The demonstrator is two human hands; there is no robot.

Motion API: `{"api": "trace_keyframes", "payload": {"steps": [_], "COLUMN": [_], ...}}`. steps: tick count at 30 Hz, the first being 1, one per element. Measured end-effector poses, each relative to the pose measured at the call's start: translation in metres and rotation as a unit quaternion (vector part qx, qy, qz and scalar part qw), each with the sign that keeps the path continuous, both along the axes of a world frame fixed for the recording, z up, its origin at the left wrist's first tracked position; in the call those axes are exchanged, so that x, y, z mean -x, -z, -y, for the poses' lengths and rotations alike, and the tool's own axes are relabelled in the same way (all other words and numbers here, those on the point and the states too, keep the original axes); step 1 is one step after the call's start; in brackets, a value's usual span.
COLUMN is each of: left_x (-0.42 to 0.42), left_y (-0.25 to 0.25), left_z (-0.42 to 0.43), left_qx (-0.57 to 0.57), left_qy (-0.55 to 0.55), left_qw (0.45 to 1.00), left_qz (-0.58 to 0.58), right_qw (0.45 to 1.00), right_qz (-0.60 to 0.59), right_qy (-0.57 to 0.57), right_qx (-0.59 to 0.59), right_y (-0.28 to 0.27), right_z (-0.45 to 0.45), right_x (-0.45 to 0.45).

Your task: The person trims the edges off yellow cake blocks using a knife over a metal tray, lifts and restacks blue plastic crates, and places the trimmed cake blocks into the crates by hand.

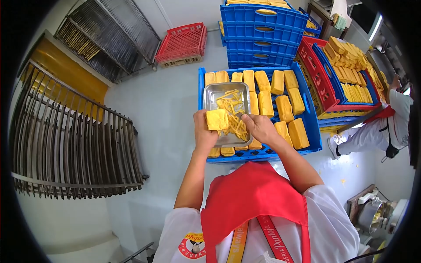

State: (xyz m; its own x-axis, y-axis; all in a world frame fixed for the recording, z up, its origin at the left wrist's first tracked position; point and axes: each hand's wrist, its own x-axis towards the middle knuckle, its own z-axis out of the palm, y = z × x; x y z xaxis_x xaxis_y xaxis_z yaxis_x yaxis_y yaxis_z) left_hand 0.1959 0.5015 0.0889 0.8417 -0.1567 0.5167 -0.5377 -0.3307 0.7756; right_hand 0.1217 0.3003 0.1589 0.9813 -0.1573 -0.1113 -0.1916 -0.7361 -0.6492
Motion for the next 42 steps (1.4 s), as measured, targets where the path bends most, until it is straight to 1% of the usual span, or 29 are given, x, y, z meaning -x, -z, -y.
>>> {"api": "trace_keyframes", "payload": {"steps": [2,6,8,10,12,14,15,17,18,20,21,23,24,25,26,27,28,29,30,31,32,34,35,36,38,39,40,41,42], "left_x": [0.001,0.004,0.005,0.006,0.007,0.008,0.009,0.009,0.009,0.007,0.005,0.001,-0.003,-0.007,-0.012,-0.016,-0.02,-0.024,-0.028,-0.031,-0.032,-0.026,-0.022,-0.021,-0.014,-0.003,0.011,0.021,0.027], "left_y": [-0.004,-0.01,-0.011,-0.009,-0.009,-0.008,-0.009,-0.008,-0.007,-0.007,-0.007,-0.005,-0.003,-0.002,-0.001,-0.002,-0.002,-0.003,-0.003,-0.003,-0.003,-0.006,-0.007,-0.007,-0.002,-0.011,-0.032,-0.042,-0.033], "left_z": [0.003,0.008,0.011,0.013,0.016,0.02,0.023,0.027,0.028,0.029,0.029,0.026,0.024,0.021,0.017,0.012,0.006,-0.002,-0.01,-0.017,-0.019,-0.012,-0.007,0.0,0.019,0.032,0.047,0.063,0.079], "left_qx": [-0.02,-0.055,-0.062,-0.069,-0.078,-0.088,-0.096,-0.105,-0.116,-0.128,-0.13,-0.132,-0.114,-0.096,-0.097,0.08,0.253,0.252,0.326,0.393,0.451,0.449,0.447,0.442,0.372,0.366,0.285,0.201,0.196], "left_qy": [0.003,0.02,0.027,0.011,0.0,-0.011,-0.027,-0.042,-0.056,-0.07,-0.066,-0.064,-0.08,-0.097,-0.098,-0.018,0.062,0.061,0.124,0.184,0.241,0.227,0.216,0.219,0.227,0.235,0.241,0.246,0.256], "left_qw": [1.0,0.996,0.995,0.997,0.995,0.994,0.992,0.99,0.986,0.982,0.983,0.984,0.987,0.99,0.989,0.987,0.914,0.915,0.845,0.754,0.646,0.649,0.652,0.648,0.701,0.692,0.764,0.826,0.821], "left_qz": [0.023,0.06,0.069,0.043,0.057,0.07,0.079,0.088,0.103,0.118,0.109,0.1,0.073,0.047,0.047,-0.137,-0.311,-0.31,-0.406,-0.492,-0.567,-0.571,-0.573,-0.581,-0.565,-0.576,-0.526,-0.466,-0.47], "right_qw": [0.996,0.989,0.983,0.983,0.983,0.989,0.989,0.998,0.998,0.98,0.979,0.927,0.927,0.968,0.992,0.992,0.998,0.998,0.993,0.997,0.997,0.998,0.998,0.997,0.991,0.987,0.983,0.976,0.966], "right_qz": [0.081,0.129,0.145,0.143,0.141,0.126,0.126,0.039,0.039,-0.098,-0.099,-0.216,-0.217,-0.148,-0.075,-0.076,-0.053,-0.029,-0.005,-0.042,-0.043,-0.038,-0.013,-0.006,-0.012,-0.007,0.0,-0.006,-0.027], "right_qy": [-0.04,-0.058,-0.047,-0.047,-0.05,-0.067,-0.066,-0.042,-0.041,0.028,0.028,0.024,0.023,0.036,0.047,0.046,0.033,0.02,0.007,0.014,0.014,0.047,0.058,0.077,0.128,0.155,0.182,0.215,0.237], "right_qx": [0.016,0.045,0.105,0.104,0.103,0.032,0.031,-0.012,-0.013,-0.173,-0.174,-0.305,-0.305,-0.199,-0.089,-0.091,-0.022,0.046,0.115,0.069,0.069,-0.012,-0.002,-0.005,-0.024,-0.031,-0.038,-0.045,-0.099], "right_y": [-0.01,-0.004,-0.002,-0.001,0.005,0.014,0.014,0.013,0.014,0.016,0.014,0.011,0.011,0.011,0.011,0.013,0.015,0.017,0.018,0.015,0.012,0.008,0.021,0.011,0.006,0.007,0.007,-0.006,-0.011], "right_z": [-0.006,-0.013,-0.013,-0.01,-0.007,-0.004,-0.004,-0.007,-0.007,-0.006,-0.003,0.005,0.006,0.007,0.008,0.01,0.012,0.014,0.016,0.02,0.024,0.034,0.046,0.053,0.079,0.094,0.106,0.11,0.116], "right_x": [0.0,-0.001,0.0,0.001,0.001,-0.001,-0.002,-0.002,-0.003,-0.005,-0.006,-0.008,-0.008,-0.009,-0.009,-0.008,-0.006,-0.004,-0.003,-0.005,-0.006,-0.008,-0.011,-0.008,-0.005,-0.002,0.004,0.012,0.018]}}
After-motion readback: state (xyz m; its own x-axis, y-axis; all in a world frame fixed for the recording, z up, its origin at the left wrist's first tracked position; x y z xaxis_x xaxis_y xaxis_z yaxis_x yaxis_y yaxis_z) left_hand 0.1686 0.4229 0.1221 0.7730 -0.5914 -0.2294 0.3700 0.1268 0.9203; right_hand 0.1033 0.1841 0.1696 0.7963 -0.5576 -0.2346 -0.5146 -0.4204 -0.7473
